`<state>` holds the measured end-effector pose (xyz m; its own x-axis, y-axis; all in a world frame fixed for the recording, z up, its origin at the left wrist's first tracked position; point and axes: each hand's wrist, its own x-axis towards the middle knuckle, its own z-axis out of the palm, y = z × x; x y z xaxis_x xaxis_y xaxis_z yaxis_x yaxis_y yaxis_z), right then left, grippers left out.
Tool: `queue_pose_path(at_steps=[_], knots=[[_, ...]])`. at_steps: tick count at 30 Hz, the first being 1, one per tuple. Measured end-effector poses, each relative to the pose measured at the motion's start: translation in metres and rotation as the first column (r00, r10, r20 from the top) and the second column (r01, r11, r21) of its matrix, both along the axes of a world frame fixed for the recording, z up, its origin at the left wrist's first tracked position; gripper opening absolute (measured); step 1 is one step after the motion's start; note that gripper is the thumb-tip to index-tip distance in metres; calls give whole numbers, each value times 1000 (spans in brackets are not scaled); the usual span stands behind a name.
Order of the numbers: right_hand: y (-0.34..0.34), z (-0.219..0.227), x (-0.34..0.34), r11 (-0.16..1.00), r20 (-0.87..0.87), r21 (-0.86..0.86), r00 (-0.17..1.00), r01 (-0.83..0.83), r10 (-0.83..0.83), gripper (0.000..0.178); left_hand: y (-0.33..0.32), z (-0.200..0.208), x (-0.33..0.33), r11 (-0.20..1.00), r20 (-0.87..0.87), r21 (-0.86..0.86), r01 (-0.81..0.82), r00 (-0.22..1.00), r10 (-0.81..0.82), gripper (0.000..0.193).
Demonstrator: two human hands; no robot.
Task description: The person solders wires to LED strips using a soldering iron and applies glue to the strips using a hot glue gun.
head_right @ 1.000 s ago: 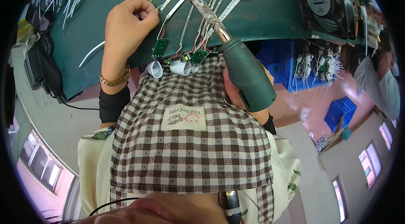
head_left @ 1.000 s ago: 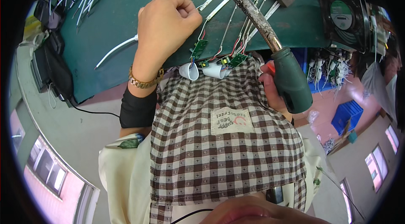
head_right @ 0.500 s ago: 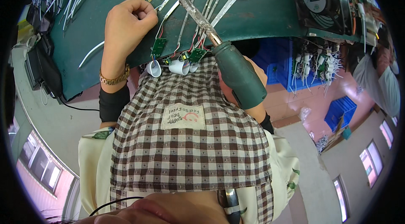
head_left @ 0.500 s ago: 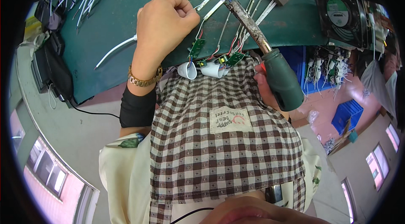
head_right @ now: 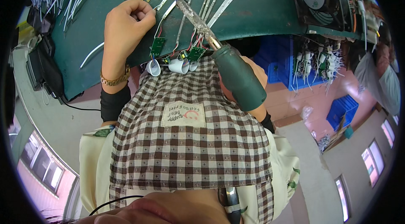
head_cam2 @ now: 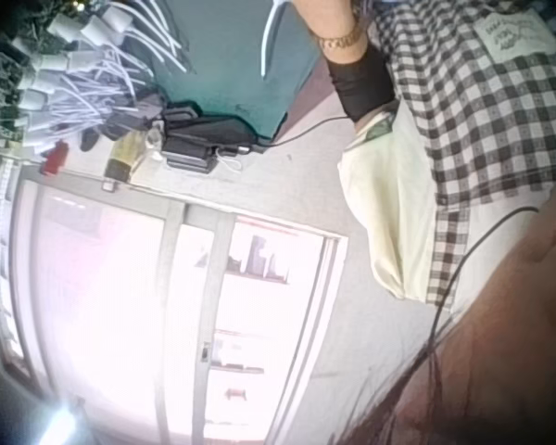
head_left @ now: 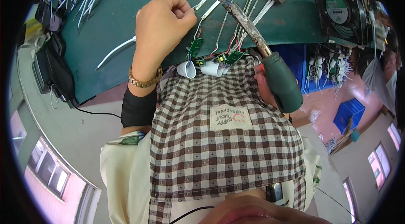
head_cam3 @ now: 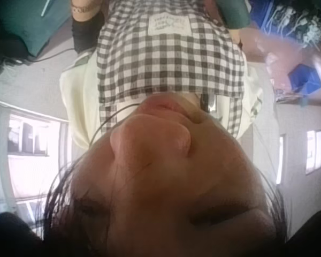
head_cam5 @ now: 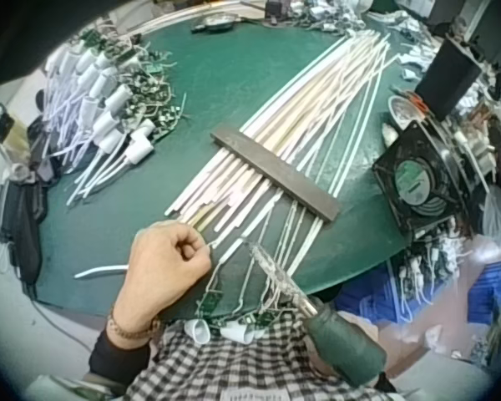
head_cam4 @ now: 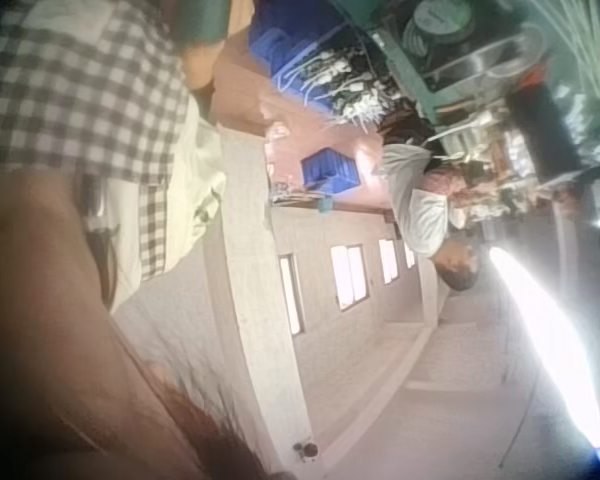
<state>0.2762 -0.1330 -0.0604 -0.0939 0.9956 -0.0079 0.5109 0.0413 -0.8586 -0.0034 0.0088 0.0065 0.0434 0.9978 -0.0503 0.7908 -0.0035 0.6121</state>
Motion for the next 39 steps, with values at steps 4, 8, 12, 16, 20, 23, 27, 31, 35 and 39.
queue_pose_path(at_steps=[4,8,12,16,20,23,27,31,35,39], knots=[[4,5,0,999,97,35,995,-39,35,26,0,0,-4,999,77,-36,-7,997,9,12],[1,1,-2,999,62,46,998,28,-31,26,1,1,-10,998,144,-54,44,989,-36,14],[1,0,-4,997,111,-21,991,74,-71,25,3,-1,-11,998,193,-48,36,981,-26,15],[7,4,-5,999,53,38,999,5,-7,24,2,4,-8,995,198,-99,13,980,7,15],[1,-9,-6,995,-86,74,994,69,-63,26,0,1,-10,999,230,-41,29,973,-18,15],[6,2,-8,997,-6,72,1000,1,-1,28,2,3,-9,997,158,-77,31,987,-18,14],[12,-2,-8,979,-74,187,992,-86,101,27,5,2,-6,992,148,-115,40,989,-23,9],[19,19,-20,974,-117,18,967,-228,228,27,5,0,-8,993,158,-103,49,987,-33,9],[16,17,-26,994,-262,-6,959,-109,104,27,7,1,-4,992,142,-113,64,989,-48,11],[29,34,-37,995,-247,76,966,-59,76,33,6,1,-5,992,154,-109,60,987,-43,11]])
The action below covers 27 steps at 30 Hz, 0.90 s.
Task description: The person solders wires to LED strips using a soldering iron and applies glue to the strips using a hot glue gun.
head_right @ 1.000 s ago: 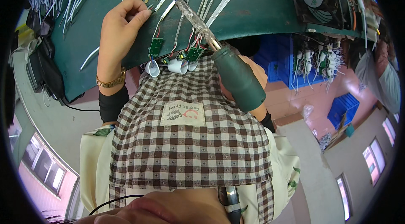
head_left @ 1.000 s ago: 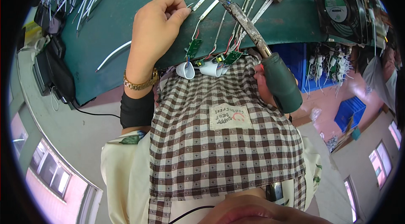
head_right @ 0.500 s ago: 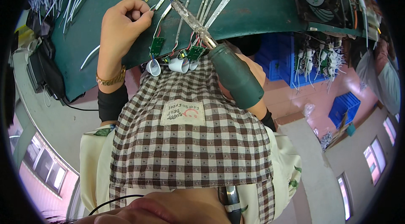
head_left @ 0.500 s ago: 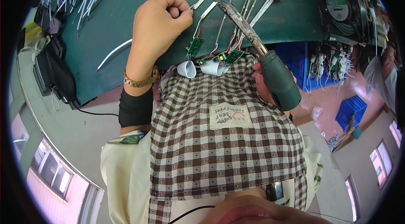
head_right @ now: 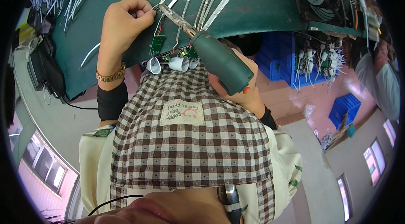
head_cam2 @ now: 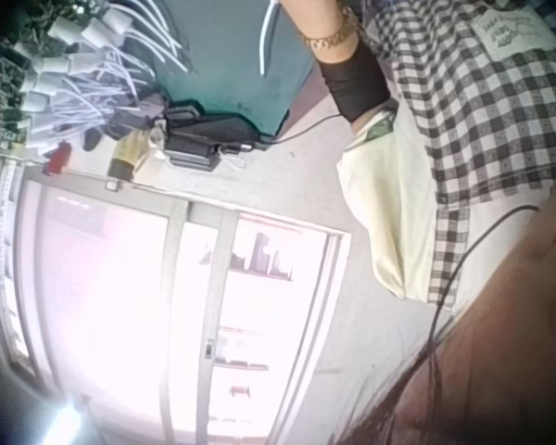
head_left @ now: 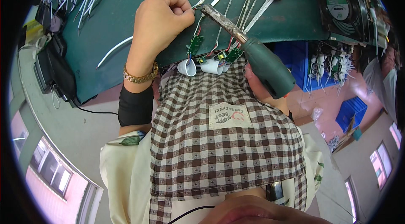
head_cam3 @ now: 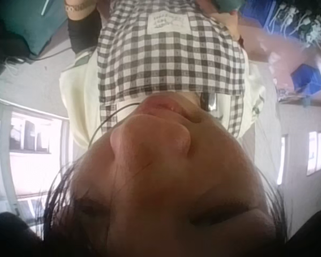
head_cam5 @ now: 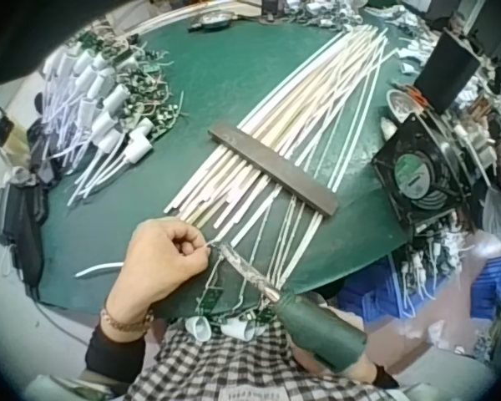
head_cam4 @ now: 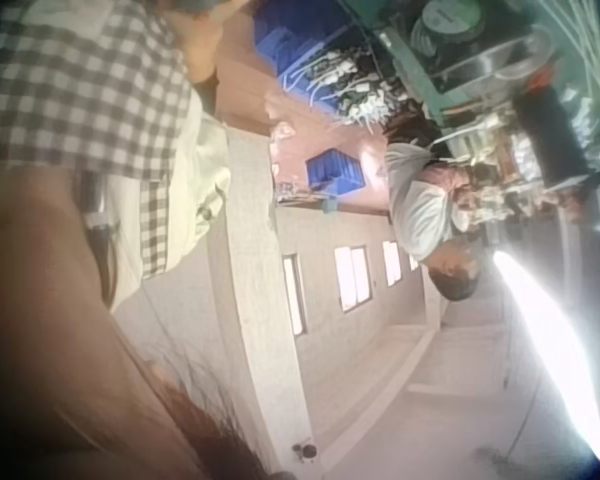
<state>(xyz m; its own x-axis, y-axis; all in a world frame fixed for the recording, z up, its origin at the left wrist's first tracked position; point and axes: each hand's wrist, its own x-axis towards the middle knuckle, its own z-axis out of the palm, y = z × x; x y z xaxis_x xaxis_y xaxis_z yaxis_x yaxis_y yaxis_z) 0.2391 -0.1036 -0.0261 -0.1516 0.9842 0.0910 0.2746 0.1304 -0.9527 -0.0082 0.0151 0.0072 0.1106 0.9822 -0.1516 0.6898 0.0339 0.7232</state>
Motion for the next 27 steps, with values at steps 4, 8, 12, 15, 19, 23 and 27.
queue_pose_path(at_steps=[4,8,12,15,19,23,27], knots=[[8,10,-2,995,21,97,1000,-11,9,33,2,-1,-2,1000,-20,7,4,1000,-4,11],[9,13,1,996,94,53,993,-76,71,35,1,-3,-4,1000,-29,30,-6,1000,7,13],[8,10,3,992,160,86,984,-89,74,36,1,-4,-4,1000,-39,16,-13,999,13,13],[2,8,7,952,317,304,945,-22,-80,31,5,-3,-1,999,-13,37,8,1000,-7,14],[-26,-16,21,927,-14,-353,990,129,-143,32,2,-2,-5,999,-35,33,3,999,-1,13],[-15,5,5,974,130,-145,979,174,-155,28,2,-5,-4,999,-43,37,3,999,-2,12],[-14,4,4,980,82,-157,991,120,-108,28,1,-5,-3,999,-38,53,-6,999,9,12]])
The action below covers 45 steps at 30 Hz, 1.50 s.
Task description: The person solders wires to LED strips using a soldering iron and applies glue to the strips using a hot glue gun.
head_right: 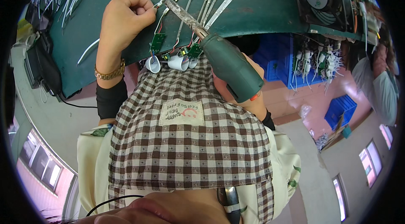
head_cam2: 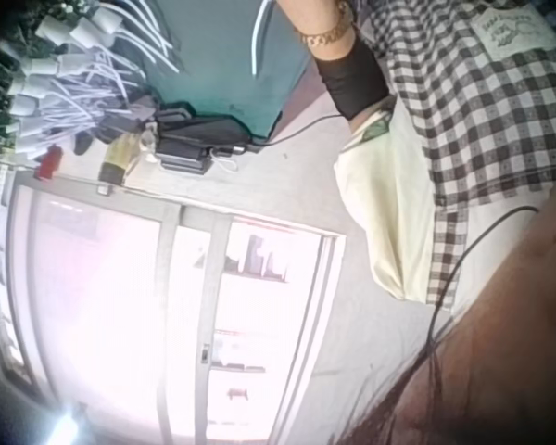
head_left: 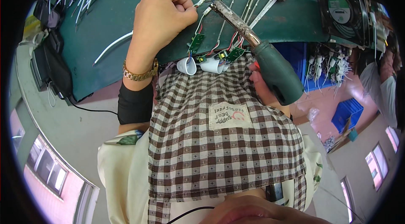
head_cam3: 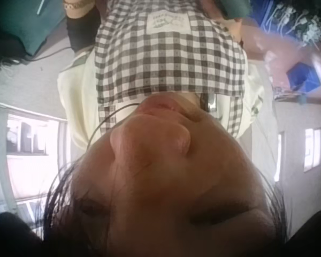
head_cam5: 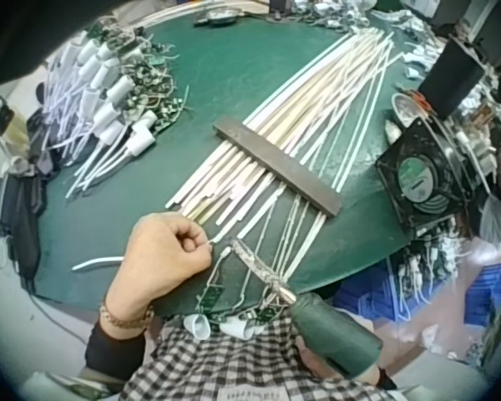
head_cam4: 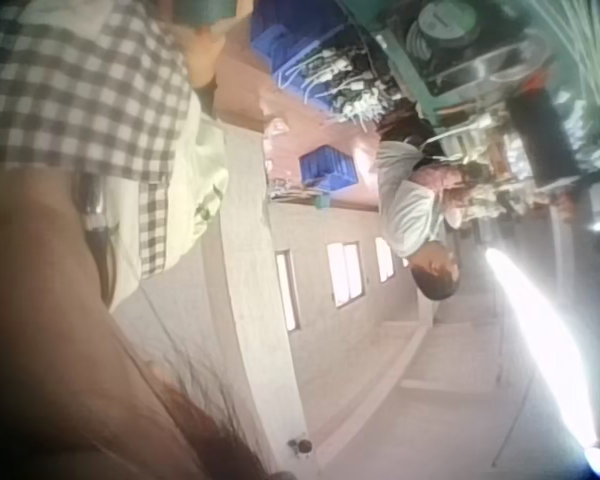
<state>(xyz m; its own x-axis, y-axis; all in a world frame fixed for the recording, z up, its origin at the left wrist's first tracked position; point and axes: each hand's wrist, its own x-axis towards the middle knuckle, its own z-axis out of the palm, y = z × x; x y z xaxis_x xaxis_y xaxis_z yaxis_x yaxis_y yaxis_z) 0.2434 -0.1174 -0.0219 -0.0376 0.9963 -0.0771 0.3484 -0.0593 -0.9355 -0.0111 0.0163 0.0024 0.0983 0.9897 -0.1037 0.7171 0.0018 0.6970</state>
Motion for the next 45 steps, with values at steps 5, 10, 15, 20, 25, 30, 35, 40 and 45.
queue_pose_path(at_steps=[5,10,15,20,25,30,35,40,45], knots=[[5,1,-2,998,-40,52,998,-44,46,28,-2,8,4,999,-33,-43,17,999,-18,10],[2,-6,4,997,75,58,996,-48,44,29,-14,-1,6,970,-169,225,93,984,-55,7],[-7,-20,23,992,-167,-90,983,-92,76,31,-21,-2,11,911,-318,390,134,948,-3,6],[-5,-6,-2,868,-667,-437,562,235,-489,32,-19,-8,8,931,-204,355,86,979,-12,7],[6,-12,12,970,-11,191,987,-153,158,32,-21,-5,6,923,-247,372,94,969,1,5],[-2,-18,10,990,-12,122,997,-74,76,34,-19,-2,6,963,-130,268,14,991,22,6],[-3,-17,6,996,-27,86,1000,10,-8,36,-14,-2,1,974,97,219,-65,994,44,11],[-4,-16,4,999,-144,-27,989,26,-29,33,-16,-1,5,971,82,235,-37,996,18,9],[5,-9,-2,998,-155,16,986,-59,60,33,-15,-4,6,968,86,247,-47,996,26,7]])
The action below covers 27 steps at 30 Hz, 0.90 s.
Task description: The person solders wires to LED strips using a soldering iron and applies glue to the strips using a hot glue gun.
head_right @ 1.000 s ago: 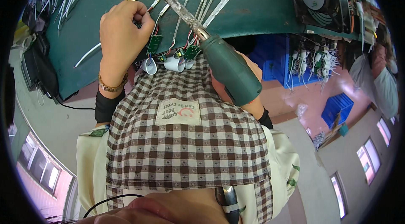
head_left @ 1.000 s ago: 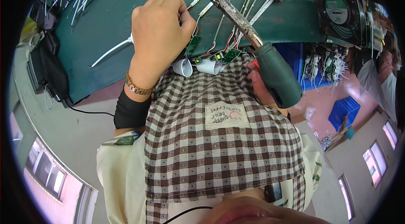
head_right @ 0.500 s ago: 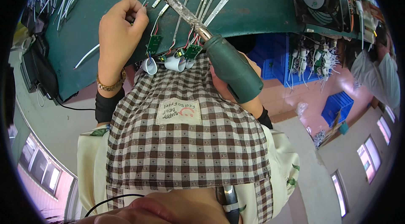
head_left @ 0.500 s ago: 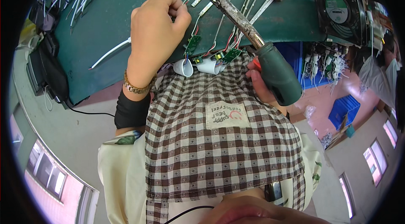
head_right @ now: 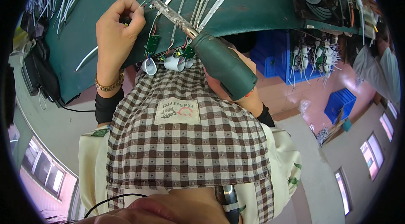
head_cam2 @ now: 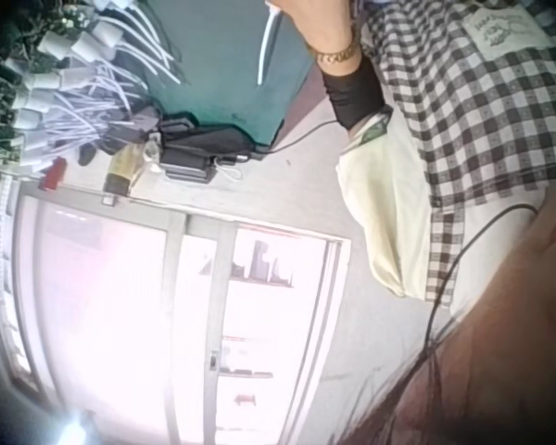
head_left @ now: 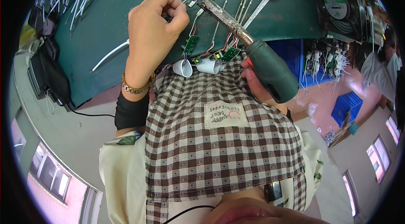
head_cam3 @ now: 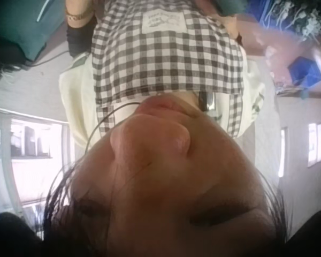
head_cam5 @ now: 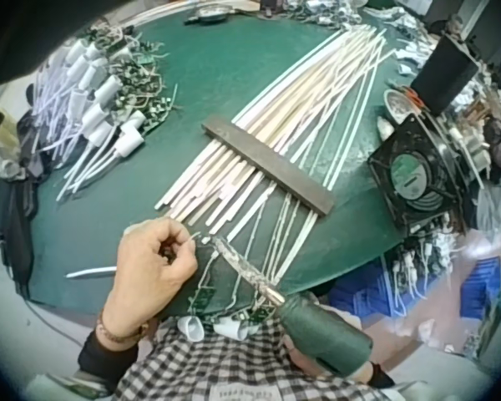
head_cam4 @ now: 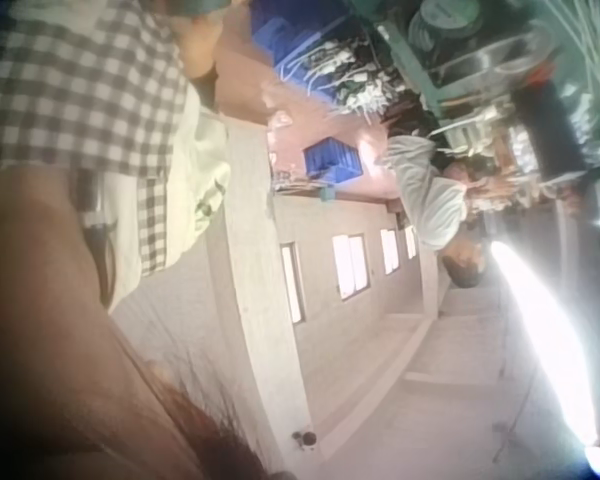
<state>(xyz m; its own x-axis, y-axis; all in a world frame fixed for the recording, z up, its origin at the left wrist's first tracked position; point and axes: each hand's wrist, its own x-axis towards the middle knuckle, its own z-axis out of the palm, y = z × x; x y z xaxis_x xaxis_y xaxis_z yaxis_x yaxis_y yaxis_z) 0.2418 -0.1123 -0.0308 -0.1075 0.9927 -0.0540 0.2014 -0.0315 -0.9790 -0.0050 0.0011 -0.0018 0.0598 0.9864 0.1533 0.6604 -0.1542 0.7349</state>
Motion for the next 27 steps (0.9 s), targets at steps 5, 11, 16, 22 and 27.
queue_pose_path(at_steps=[5,11,16,22,27], knots=[[0,-9,6,1000,2,10,1000,-7,7,36,0,2,4,999,35,37,-10,999,8,6],[-2,-11,8,966,151,189,977,-176,148,37,-1,1,-1,997,31,72,-6,1000,3,6],[-6,-8,5,997,251,68,967,27,-44,32,3,2,-2,1000,-72,10,-11,997,11,8],[-2,-2,7,998,225,61,974,-24,10,30,2,1,0,1000,-134,6,-7,991,8,10],[-3,-2,8,999,239,50,971,-5,-7,27,2,-1,2,1000,-209,27,-10,978,15,9]])
